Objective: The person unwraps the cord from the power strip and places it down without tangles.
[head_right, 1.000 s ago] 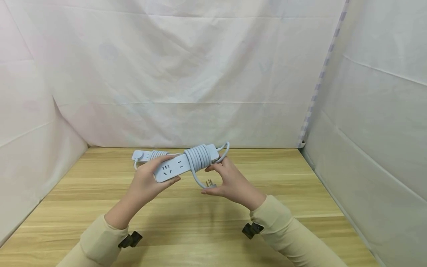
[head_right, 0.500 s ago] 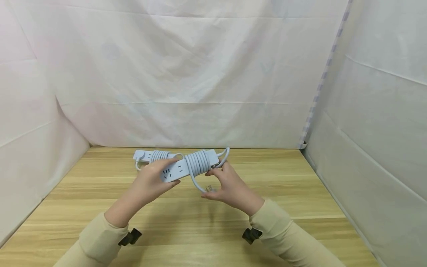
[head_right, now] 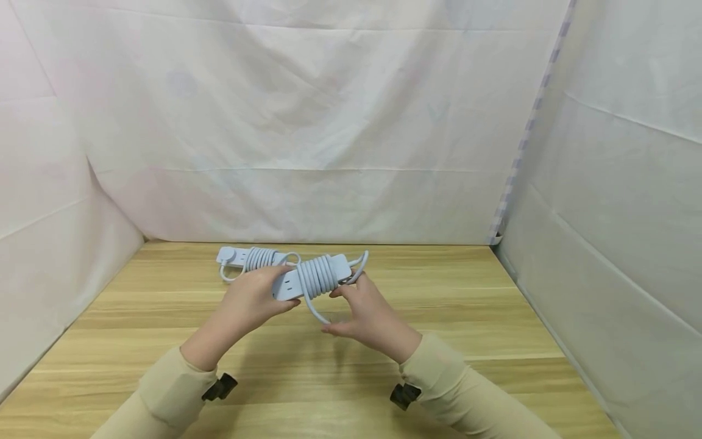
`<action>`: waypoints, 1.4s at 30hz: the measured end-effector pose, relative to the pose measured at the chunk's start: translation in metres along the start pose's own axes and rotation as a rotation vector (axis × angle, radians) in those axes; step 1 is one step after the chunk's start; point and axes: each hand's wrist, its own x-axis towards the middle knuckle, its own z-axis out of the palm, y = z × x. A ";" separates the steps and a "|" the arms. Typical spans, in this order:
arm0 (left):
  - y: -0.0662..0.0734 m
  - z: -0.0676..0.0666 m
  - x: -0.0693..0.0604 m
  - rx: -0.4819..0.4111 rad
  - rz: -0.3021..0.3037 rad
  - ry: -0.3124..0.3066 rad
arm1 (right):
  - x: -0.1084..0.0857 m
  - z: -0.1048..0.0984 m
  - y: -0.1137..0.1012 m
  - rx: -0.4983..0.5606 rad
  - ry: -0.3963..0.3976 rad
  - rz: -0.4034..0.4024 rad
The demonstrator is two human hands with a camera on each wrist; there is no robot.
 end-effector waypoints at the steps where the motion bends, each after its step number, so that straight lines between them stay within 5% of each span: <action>1: 0.000 0.000 0.000 0.023 -0.001 -0.005 | 0.000 0.001 -0.001 -0.009 0.004 -0.004; 8: 0.002 0.004 0.003 0.111 0.011 0.012 | 0.001 0.003 -0.008 -0.043 0.018 0.006; 21: 0.002 0.005 0.004 0.141 -0.019 0.037 | 0.004 0.005 -0.014 -0.045 -0.002 0.051; 32: 0.000 0.004 0.001 0.191 -0.087 0.016 | 0.003 0.003 -0.019 -0.064 -0.044 0.091; 42: 0.000 0.002 0.000 0.172 -0.119 0.017 | -0.004 -0.001 -0.031 -0.299 0.145 -0.039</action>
